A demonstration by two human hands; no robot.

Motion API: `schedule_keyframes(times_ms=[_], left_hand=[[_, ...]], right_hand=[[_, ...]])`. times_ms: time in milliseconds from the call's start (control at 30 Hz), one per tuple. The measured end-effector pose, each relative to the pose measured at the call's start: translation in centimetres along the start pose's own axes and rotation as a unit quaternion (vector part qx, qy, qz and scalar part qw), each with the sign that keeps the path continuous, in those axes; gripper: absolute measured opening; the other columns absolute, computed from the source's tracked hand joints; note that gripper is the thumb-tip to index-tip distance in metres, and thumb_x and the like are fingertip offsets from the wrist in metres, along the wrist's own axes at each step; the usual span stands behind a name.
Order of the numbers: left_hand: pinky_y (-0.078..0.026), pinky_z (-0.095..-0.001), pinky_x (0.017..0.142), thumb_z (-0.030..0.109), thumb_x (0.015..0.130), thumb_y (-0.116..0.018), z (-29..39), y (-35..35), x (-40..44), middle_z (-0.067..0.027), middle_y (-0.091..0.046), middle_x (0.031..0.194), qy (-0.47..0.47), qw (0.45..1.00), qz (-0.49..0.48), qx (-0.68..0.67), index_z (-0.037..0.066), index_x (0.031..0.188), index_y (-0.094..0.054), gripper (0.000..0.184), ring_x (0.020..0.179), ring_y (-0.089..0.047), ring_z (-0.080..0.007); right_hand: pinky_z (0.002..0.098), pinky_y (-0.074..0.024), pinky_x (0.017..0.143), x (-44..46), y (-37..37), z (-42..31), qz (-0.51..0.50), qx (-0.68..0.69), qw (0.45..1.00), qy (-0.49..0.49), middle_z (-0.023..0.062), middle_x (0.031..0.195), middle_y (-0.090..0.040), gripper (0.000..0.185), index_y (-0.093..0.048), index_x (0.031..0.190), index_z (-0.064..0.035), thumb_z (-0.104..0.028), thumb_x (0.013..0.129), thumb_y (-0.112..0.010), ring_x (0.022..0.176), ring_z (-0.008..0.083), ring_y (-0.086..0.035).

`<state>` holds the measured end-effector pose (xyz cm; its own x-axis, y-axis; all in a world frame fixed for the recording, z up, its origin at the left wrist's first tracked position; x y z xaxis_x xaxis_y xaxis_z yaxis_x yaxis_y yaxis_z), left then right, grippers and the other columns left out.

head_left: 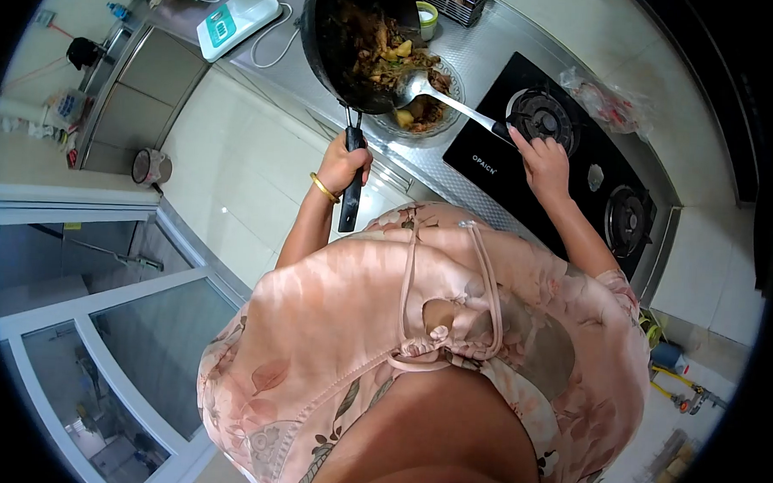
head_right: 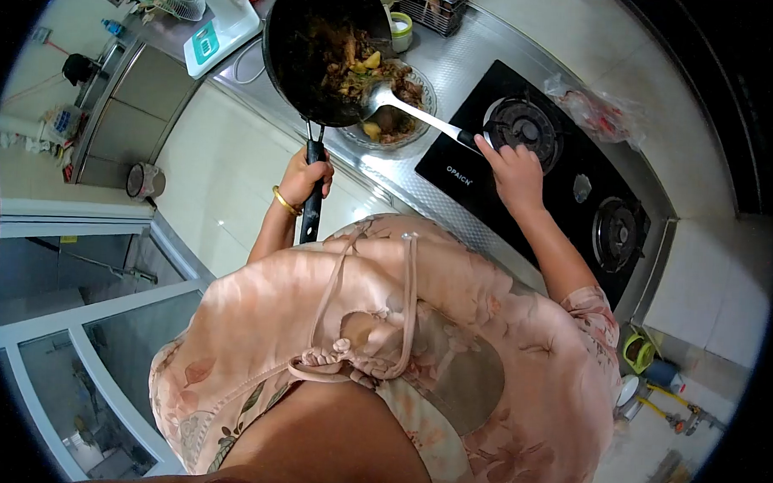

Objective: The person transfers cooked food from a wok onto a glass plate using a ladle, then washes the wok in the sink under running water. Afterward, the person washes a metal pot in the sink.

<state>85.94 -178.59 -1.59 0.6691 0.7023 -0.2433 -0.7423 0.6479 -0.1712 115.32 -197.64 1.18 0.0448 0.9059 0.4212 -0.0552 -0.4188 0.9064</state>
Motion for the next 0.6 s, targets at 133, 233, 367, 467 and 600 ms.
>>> schedule_keyframes(times_ms=[133, 233, 367, 467, 600], left_hand=[[-0.038, -0.0265, 0.034, 0.003, 0.068, -0.05, 0.3, 0.4, -0.4, -0.0078, -0.047, 0.056, 0.0, 0.999, 0.005, 0.045, 0.0, 0.085, -0.04, 0.019, 0.037, -0.046, -0.0156], [-0.038, -0.0263, 0.034, 0.003, 0.068, -0.049, 0.3, 0.5, -0.7, -0.008, -0.047, 0.056, -0.002, 0.998, 0.017, 0.058, 0.001, 0.084, -0.04, 0.019, 0.037, -0.045, -0.0157], [-0.037, -0.0264, 0.034, 0.003, 0.068, -0.049, 0.0, 0.7, -1.2, -0.0081, -0.047, 0.056, -0.001, 0.999, 0.02, 0.044, 0.001, 0.084, -0.039, 0.019, 0.037, -0.045, -0.0158], [-0.037, -0.0263, 0.034, 0.003, 0.067, -0.049, 0.2, 0.4, -1.5, -0.0081, -0.047, 0.057, 0.004, 0.999, 0.017, 0.036, 0.001, 0.084, -0.04, 0.019, 0.037, -0.045, -0.0158], [-0.038, -0.0265, 0.035, 0.001, 0.068, -0.05, -0.1, 0.2, -2.5, -0.0078, -0.048, 0.056, 0.009, 1.0, 0.016, 0.018, 0.0, 0.081, -0.04, 0.017, 0.037, -0.046, -0.015]], right_hand=[[0.0333, -0.0366, 0.058, -1.2, 0.9, 0.0, -0.012, 0.025, 1.0, -0.009, 0.0057, 0.067, -0.042, 0.051, -0.052, 0.12, -0.0149, -0.002, 0.071, -0.058, 0.064, 0.0225, -0.044], [0.0336, -0.0369, 0.058, -2.1, 1.1, 0.2, -0.001, 0.052, 0.998, -0.021, 0.007, 0.068, -0.043, 0.051, -0.051, 0.121, -0.0139, -0.003, 0.072, -0.058, 0.064, 0.0241, -0.044], [0.0356, -0.0388, 0.06, -1.0, 1.2, -0.3, 0.038, 0.128, 0.988, -0.075, 0.0092, 0.071, -0.047, 0.05, -0.049, 0.123, -0.0141, -0.005, 0.074, -0.058, 0.066, 0.0277, -0.047], [0.0374, -0.0401, 0.061, 3.0, -0.1, -0.9, 0.063, 0.181, 0.975, -0.115, 0.0105, 0.072, -0.048, 0.049, -0.048, 0.123, -0.0139, -0.007, 0.076, -0.058, 0.068, 0.0295, -0.049], [0.0368, -0.0412, 0.063, 7.6, -3.3, -1.6, 0.072, 0.217, 0.965, -0.129, 0.0124, 0.073, -0.049, 0.052, -0.045, 0.126, -0.0143, -0.007, 0.076, -0.059, 0.069, 0.0303, -0.05]])
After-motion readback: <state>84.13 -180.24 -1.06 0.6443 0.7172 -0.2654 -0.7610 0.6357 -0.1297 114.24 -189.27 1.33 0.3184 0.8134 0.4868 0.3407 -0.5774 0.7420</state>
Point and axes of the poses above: each hand's wrist, its own x-axis towards the middle knuckle, its own y-axis out of the back of the hand, z = x × y, the point moved 2 cm from there along x, towards the middle knuckle
